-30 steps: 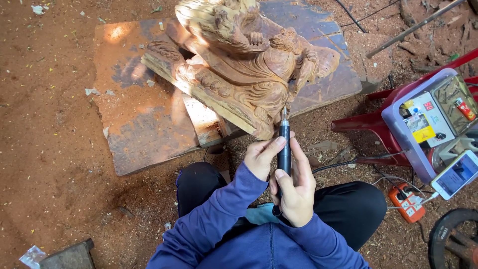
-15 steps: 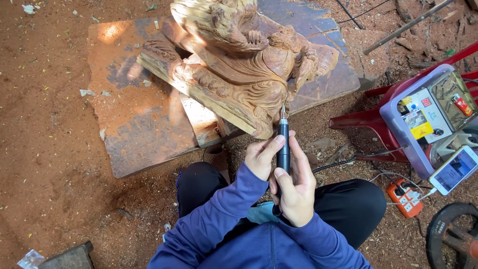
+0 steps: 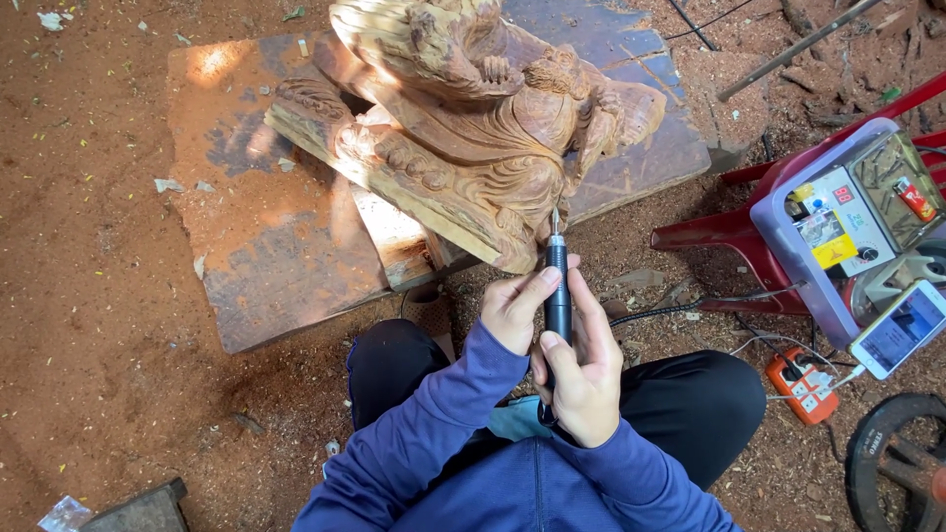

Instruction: Carving intricate details into a wooden sculpture using a handheld rotary tool.

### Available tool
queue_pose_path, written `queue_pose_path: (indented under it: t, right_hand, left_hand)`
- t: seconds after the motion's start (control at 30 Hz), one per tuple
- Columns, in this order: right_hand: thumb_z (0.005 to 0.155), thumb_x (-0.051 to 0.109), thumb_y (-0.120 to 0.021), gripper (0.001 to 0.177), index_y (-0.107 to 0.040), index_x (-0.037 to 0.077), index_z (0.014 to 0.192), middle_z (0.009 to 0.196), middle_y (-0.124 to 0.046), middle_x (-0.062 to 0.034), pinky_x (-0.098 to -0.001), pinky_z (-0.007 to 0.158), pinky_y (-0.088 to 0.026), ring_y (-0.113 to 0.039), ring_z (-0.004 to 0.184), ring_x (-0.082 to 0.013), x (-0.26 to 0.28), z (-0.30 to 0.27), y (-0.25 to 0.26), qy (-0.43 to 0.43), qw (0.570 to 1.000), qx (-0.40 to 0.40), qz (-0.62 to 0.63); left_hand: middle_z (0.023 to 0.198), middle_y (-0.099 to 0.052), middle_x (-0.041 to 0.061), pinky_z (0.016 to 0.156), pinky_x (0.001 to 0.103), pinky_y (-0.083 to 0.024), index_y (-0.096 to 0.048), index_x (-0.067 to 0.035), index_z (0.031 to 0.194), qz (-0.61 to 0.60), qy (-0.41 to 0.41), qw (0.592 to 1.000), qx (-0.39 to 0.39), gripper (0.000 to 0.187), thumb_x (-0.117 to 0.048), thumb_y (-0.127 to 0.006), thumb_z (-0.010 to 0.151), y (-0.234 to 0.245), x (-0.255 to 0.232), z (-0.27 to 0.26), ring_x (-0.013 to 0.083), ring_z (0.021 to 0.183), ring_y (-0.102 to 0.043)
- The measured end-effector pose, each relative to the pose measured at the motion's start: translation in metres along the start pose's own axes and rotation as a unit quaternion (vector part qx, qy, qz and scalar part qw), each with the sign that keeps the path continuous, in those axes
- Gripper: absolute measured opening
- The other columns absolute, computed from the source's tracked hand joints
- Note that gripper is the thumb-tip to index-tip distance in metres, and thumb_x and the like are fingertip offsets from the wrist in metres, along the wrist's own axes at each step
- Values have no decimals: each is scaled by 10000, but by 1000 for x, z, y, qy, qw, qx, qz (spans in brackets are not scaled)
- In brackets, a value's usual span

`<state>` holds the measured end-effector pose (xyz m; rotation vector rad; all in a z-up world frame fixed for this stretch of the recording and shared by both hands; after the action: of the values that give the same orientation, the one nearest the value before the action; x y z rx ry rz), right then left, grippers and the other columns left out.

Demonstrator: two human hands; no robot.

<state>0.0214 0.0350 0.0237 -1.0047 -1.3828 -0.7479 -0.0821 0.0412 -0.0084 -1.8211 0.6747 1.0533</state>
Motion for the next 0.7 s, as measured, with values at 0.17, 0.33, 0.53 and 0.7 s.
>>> queue_pose_path:
  t: [0.17,0.33,0.53,0.7]
  right_hand:
    - [946,47,-536,704,-293,96,1605,891,-612,-165,-220,316,-370,-455,429,-110,2,1,0,-1,1000,6,6]
    - [936,32,-526,707,-303,103,1603,762,-564,-134,-226,313,-360,-445,413,-110,-3,0,3,-4,1000,1,9]
    - [909,71,-580,689,-342,29,1555,727,-584,-186,-274,361,-529,-564,415,-191,15,-6,15,17,1000,-1,-26]
    - [891,-3,-548,738,-292,47,1582,1113,-597,-241,-253,291,-456,-506,475,-160,20,2,18,-7,999,23,-23]
  left_hand:
    - [1242,-732,130,1048,230,-478,-725,-19,1200,-10,-2,1000,-2,354,-240,-579,963,0,3,1,141,1172,-655]
    - [1246,-728,134,1051,224,-479,-713,-9,1214,8,-11,1000,-2,359,-229,-564,973,0,2,1,146,1173,-661]
    - [1345,-661,129,1139,255,-405,-661,-9,1288,2,-44,997,66,385,-229,-578,983,-6,13,2,143,1279,-580]
    - [946,-702,0,910,229,-488,-747,-49,983,-26,-35,996,74,257,-269,-616,1005,-11,30,10,83,931,-600]
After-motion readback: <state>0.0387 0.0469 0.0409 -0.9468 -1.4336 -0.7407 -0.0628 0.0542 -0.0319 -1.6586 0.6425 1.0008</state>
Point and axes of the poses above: each hand's wrist, its own z-axis towards the middle knuckle, its own y-axis out of the back of the hand, x = y × z, the point moved 9 cm from there along z, towards the middle knuckle
